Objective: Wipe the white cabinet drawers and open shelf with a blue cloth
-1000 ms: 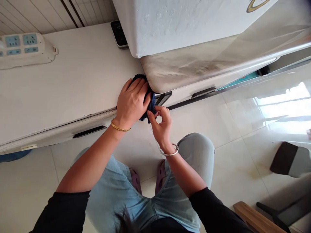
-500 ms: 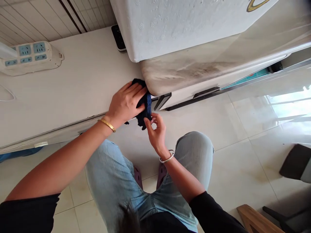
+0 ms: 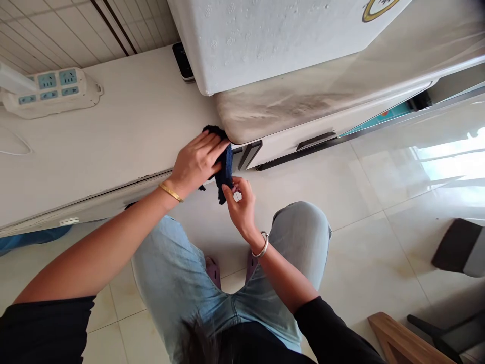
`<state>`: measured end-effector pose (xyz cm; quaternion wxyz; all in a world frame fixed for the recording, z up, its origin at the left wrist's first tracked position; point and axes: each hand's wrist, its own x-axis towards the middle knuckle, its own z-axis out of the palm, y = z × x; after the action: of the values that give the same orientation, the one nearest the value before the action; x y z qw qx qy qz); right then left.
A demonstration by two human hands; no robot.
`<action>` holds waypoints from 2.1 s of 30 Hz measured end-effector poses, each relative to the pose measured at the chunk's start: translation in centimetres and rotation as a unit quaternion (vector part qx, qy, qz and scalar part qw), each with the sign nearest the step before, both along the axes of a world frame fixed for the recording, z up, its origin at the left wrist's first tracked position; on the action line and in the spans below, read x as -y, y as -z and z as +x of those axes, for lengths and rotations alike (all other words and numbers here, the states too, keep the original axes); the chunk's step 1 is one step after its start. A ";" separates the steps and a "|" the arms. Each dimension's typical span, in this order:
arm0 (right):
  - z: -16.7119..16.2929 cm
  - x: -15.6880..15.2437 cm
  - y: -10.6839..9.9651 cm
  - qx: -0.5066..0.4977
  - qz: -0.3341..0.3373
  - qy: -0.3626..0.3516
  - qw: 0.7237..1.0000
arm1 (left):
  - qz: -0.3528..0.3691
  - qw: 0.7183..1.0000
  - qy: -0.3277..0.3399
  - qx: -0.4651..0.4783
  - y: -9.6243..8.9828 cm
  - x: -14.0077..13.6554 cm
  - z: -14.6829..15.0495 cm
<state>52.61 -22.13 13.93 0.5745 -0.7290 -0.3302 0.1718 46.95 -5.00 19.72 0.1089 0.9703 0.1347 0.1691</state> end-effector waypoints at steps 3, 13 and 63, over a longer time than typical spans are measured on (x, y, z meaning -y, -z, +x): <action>0.8 -1.3 -0.7 -0.022 0.027 0.014 0.999 | -0.021 1.000 -0.004 0.002 -0.3 -1.0 1.0; -1.5 0.7 -1.3 -0.018 0.000 -0.013 1.000 | 0.035 0.999 0.037 -0.017 0.1 -0.2 -1.4; 12.3 4.1 -1.5 0.218 -0.098 -0.057 0.969 | -0.096 0.979 -0.148 0.103 5.8 9.7 -4.6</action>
<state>64.87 -26.20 15.46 0.4040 -0.7814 -0.4700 0.0729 42.34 -14.74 13.90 0.1890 0.9020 0.2803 0.2684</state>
